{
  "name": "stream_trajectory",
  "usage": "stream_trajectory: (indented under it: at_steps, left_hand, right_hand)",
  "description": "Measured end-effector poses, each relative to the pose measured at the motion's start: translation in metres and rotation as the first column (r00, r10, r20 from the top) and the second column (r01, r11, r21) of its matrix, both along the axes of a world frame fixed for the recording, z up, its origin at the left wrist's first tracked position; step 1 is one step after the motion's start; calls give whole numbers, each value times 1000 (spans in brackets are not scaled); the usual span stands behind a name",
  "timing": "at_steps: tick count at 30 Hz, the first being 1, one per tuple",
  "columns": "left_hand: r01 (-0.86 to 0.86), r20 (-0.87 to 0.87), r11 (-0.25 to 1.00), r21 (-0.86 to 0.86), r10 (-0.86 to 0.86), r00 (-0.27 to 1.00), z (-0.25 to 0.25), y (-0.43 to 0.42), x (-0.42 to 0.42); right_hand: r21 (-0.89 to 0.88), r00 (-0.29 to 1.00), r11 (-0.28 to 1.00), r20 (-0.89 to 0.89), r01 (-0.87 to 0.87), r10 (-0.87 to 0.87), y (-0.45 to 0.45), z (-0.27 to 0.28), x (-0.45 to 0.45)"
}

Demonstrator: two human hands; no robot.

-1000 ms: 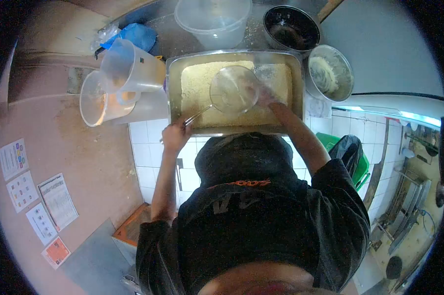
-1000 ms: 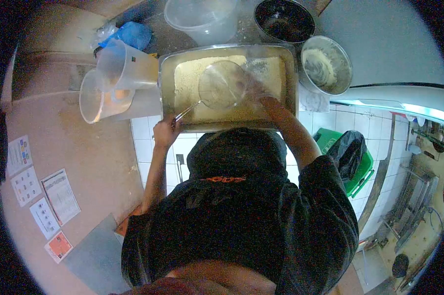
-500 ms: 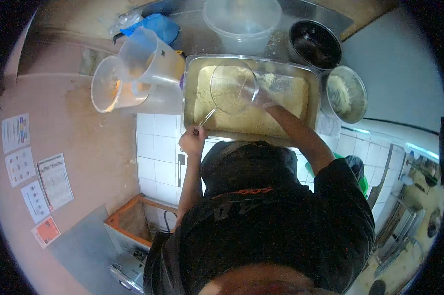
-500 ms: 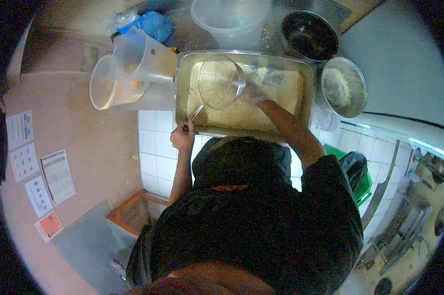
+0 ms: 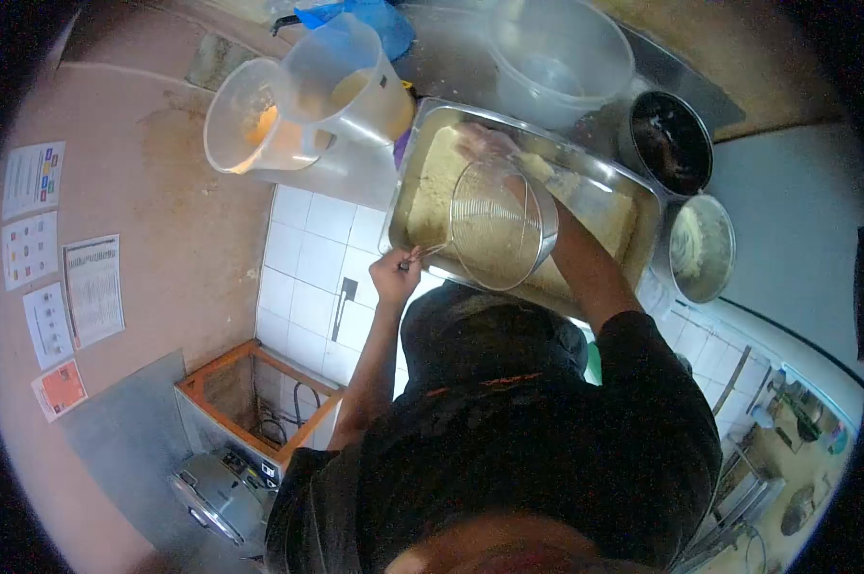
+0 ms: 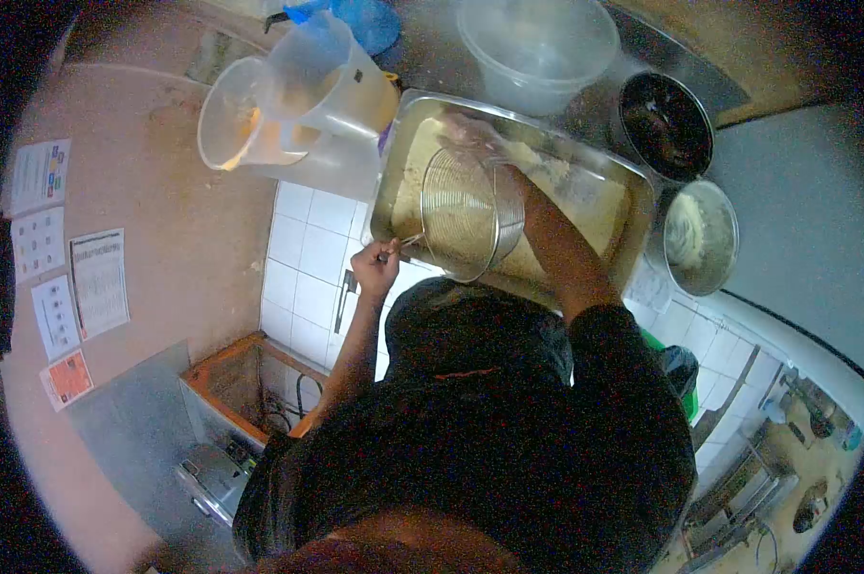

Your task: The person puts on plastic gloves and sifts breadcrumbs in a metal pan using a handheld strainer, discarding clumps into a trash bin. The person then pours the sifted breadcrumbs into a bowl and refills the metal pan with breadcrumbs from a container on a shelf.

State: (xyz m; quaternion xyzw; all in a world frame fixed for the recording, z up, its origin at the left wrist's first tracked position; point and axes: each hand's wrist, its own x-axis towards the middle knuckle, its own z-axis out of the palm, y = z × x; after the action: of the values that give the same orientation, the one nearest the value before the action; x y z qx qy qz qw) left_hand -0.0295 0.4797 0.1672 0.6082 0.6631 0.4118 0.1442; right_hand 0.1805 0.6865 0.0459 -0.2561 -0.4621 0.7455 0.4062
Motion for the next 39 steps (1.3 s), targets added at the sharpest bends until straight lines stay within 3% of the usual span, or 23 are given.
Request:
stream_trajectory:
  at_steps: [2,6,9,12,17,19,21,24,27,30,33,34,35,37,38,39]
  left_hand:
    - [23,-24,1000,12,-22,999,-2,2,-7]
    - [2,127,1000,7,-3,992,-10,2,-7]
    - [33,10,999,5,-33,999,8,4,-3]
    - [58,42,998,13,-58,997,-1,3,-5]
    - [95,19,995,-15,-95,995,-1,3,-8]
    - [85,-25,996,4,-85,996,-1,5,-8]
    - [93,-9,995,26,-93,996,-6,9,-6]
    - [81,40,991,106,-86,996,-6,8,-5]
    - [91,-25,995,-31,-92,995,-6,6,-10]
    - [90,32,995,-38,-89,996,-11,5,-9]
    - [119,57,993,5,-119,991,-4,8,-9]
    - [119,31,993,-19,-118,992,-6,7,-9]
    - [119,7,992,-45,-118,993,-5,8,-9]
    - [114,-4,992,-56,-114,993,-9,6,-9]
    - [102,-14,993,-62,-103,995,-10,5,-9]
    - [95,-14,993,-67,-97,995,-8,6,-8]
  right_hand:
    - [57,998,998,64,-27,23,7,-3,-18]
    - [140,959,958,173,-250,225,-21,-2,-55]
    - [236,864,858,348,-457,365,-49,17,-61]
    - [300,732,722,550,-623,402,-70,38,-44]
    - [266,471,543,837,-796,280,-89,92,42]
    - [260,385,517,911,-816,149,-87,119,78]
    - [331,377,530,926,-780,-23,-75,142,99]
    - [543,498,595,828,-592,-259,-41,139,98]
    - [580,700,758,673,-298,-240,-4,108,69]
    - [306,911,928,407,-211,72,-26,83,39]
    - [-91,928,924,-61,-371,367,-50,68,0]
    - [-88,928,925,-64,-371,366,-46,71,-7]
    - [1,782,845,377,-535,496,-41,77,-12]
    - [-8,476,720,745,-694,467,-31,61,-17]
    - [-15,920,929,139,-369,367,-17,17,-23]
    - [-266,875,961,-481,-76,-64,-5,-19,-30]
